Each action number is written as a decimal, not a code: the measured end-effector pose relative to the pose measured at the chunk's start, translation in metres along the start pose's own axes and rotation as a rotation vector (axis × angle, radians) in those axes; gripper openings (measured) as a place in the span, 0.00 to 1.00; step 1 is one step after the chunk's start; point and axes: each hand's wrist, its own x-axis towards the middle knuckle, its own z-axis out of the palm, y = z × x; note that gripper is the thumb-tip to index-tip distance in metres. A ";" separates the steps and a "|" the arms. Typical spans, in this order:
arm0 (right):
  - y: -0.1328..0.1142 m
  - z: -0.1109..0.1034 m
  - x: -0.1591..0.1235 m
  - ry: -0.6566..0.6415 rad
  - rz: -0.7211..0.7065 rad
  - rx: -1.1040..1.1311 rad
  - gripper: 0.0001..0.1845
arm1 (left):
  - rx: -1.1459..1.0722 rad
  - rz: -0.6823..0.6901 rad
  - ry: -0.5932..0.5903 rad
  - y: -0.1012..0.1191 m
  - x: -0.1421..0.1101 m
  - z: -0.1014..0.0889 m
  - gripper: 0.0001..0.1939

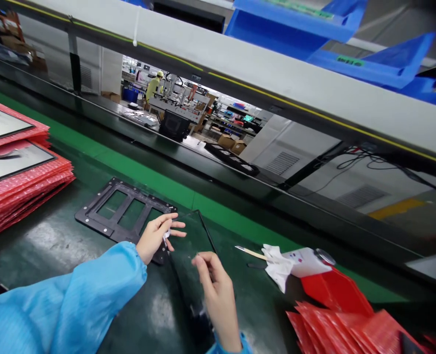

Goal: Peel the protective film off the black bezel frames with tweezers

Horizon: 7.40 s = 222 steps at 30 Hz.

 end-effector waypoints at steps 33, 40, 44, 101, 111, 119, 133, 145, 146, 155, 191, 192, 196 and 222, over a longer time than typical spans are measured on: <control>0.000 0.039 0.011 -0.027 -0.044 0.242 0.13 | 0.234 0.080 -0.131 0.000 -0.007 0.006 0.20; -0.002 0.029 0.005 0.112 -0.089 0.317 0.11 | 0.390 0.130 -0.166 0.000 -0.004 0.000 0.20; -0.004 0.021 0.005 0.240 -0.064 0.500 0.11 | 0.385 0.132 -0.146 -0.002 -0.001 -0.003 0.20; 0.005 0.034 0.007 -0.091 0.128 0.388 0.10 | 0.324 0.155 -0.023 -0.023 -0.009 0.004 0.22; -0.001 0.026 0.003 -0.012 0.049 0.483 0.11 | 0.361 0.128 -0.071 -0.014 -0.002 -0.004 0.21; -0.005 0.006 0.012 0.231 -0.027 0.664 0.08 | 0.294 0.098 -0.097 -0.012 0.006 -0.010 0.21; -0.012 -0.006 0.016 0.518 -0.031 0.712 0.12 | 0.293 0.112 -0.113 -0.013 0.009 -0.013 0.21; 0.001 0.026 0.005 -0.193 0.066 0.130 0.11 | 0.319 0.129 -0.088 -0.008 0.002 -0.006 0.25; 0.000 0.026 0.005 -0.206 0.068 0.105 0.09 | 0.329 0.137 -0.088 -0.008 0.002 -0.006 0.24; 0.000 0.022 0.009 -0.197 -0.020 0.060 0.14 | 0.373 0.165 -0.083 -0.007 0.001 -0.007 0.24; 0.006 0.025 0.008 0.145 0.129 0.699 0.10 | 0.481 0.156 -0.135 -0.011 -0.010 0.002 0.21; 0.004 0.023 0.010 0.164 0.131 0.720 0.10 | 0.479 0.142 -0.142 -0.011 -0.010 0.002 0.21; -0.001 0.012 0.014 0.279 0.111 0.778 0.11 | 0.442 0.095 -0.184 -0.012 -0.011 0.002 0.22; 0.010 0.010 0.014 0.100 0.211 0.425 0.13 | 0.226 -0.052 -0.252 -0.010 -0.015 0.007 0.30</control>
